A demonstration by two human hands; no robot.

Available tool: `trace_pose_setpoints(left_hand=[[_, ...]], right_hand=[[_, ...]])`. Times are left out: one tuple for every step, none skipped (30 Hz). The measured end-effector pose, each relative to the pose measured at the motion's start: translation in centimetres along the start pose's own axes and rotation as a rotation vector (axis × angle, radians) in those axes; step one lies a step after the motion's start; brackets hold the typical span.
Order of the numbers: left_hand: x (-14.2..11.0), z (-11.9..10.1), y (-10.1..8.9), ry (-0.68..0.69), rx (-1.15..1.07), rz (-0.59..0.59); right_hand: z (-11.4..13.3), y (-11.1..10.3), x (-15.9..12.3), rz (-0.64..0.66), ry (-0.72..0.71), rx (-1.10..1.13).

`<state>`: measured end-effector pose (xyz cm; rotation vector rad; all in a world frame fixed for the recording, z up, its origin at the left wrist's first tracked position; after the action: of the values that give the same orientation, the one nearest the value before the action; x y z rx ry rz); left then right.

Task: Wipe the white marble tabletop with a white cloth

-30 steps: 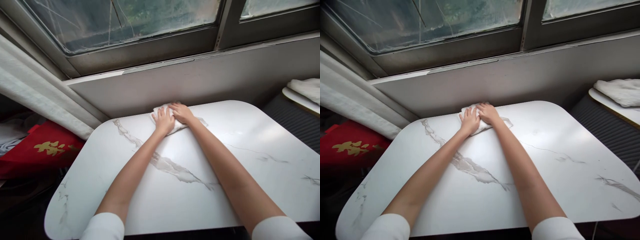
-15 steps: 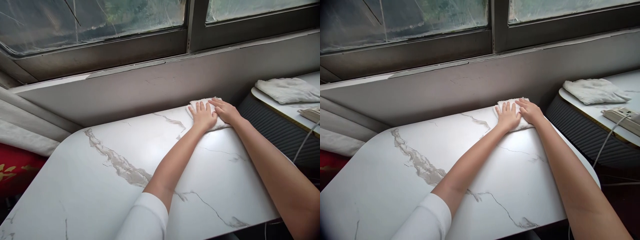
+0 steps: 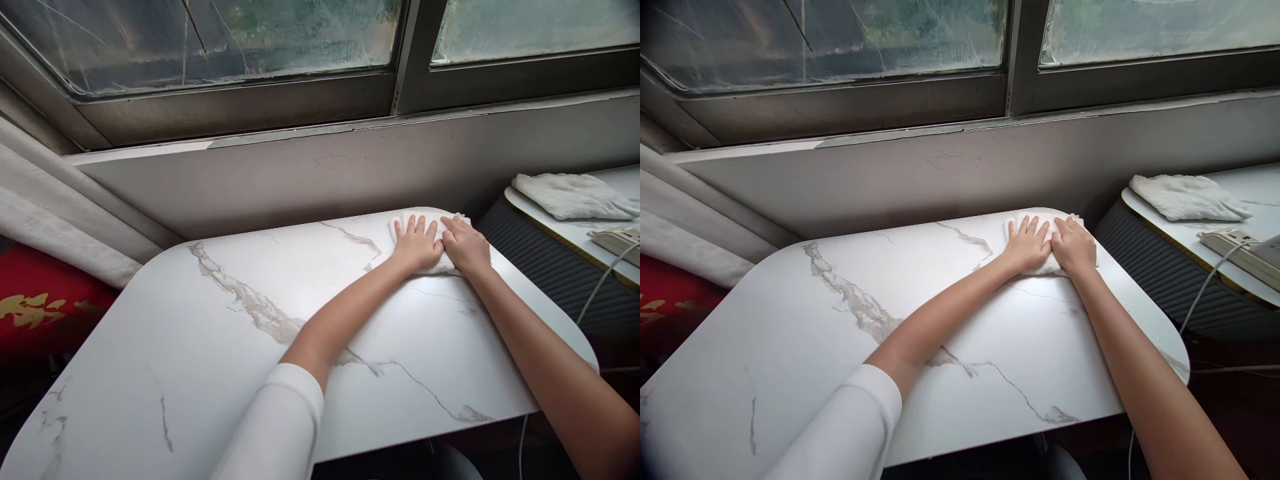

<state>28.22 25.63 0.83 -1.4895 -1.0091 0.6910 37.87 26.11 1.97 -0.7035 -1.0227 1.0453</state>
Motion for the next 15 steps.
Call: trace_pose_setpoints(left_hand=[[-0.7, 0.4, -0.1, 0.012, 0.007, 0.015], [-1.5, 0.9, -0.3, 0.021, 0.014, 0.030], [-2.3, 1.5, -0.6, 0.024, 0.020, 0.042], [-3.2, 2.3, -0.8, 0.022, 0.025, 0.051], [-4.1, 3.2, -1.2, 0.014, 0.029, 0.055], [-5.1, 4.2, -1.5, 0.002, 0.030, 0.058], [-6.1, 5.3, -1.9, -0.014, 0.033, 0.060], [-7.2, 6.6, -2.2, -0.033, 0.038, 0.060], [-8.4, 8.0, -2.6, -0.055, 0.045, 0.057], [-9.6, 9.5, -2.9, -0.079, 0.056, 0.053], [-10.9, 11.0, -3.3, -0.106, 0.070, 0.048], [-12.2, 12.7, -3.8, -0.136, 0.085, 0.043], [-13.7, 14.5, -4.2, -0.168, 0.099, 0.039], [-15.2, 16.3, -4.7, -0.201, 0.112, 0.035], [-16.8, 18.0, -5.2, -0.234, 0.124, 0.034]], right_hand=[[0.8, 0.1, -0.5, 0.008, -0.002, -0.012], [1.6, 0.3, -1.0, 0.017, -0.004, -0.023], [2.6, 0.5, -1.6, 0.029, -0.005, -0.036], [3.8, 0.8, -2.1, 0.043, -0.008, -0.049], [5.0, 1.1, -2.6, 0.056, -0.015, -0.060], [6.5, 1.5, -3.1, 0.069, -0.030, -0.068], [8.0, 2.0, -3.6, 0.080, -0.048, -0.071], [9.7, 2.5, -4.1, 0.091, -0.068, -0.069], [11.4, 3.0, -4.7, 0.102, -0.087, -0.063], [13.3, 3.6, -5.2, 0.115, -0.104, -0.051], [15.2, 4.2, -5.8, 0.130, -0.120, -0.036], [17.2, 4.9, -6.5, 0.149, -0.138, -0.016], [19.2, 5.6, -7.1, 0.171, -0.158, 0.007], [21.4, 6.3, -7.8, 0.194, -0.180, 0.033], [23.5, 7.0, -8.6, 0.216, -0.201, 0.061]])
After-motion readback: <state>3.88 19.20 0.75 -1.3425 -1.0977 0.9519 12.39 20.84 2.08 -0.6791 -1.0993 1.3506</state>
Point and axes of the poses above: each hand's wrist, its own x-axis towards the middle knuckle, its own y-axis out of the palm, z = x × y, the point moved 9 cm from there along x, towards the middle knuckle, and after that the axes turned 7 degrees about x, right-handed, at the moved point
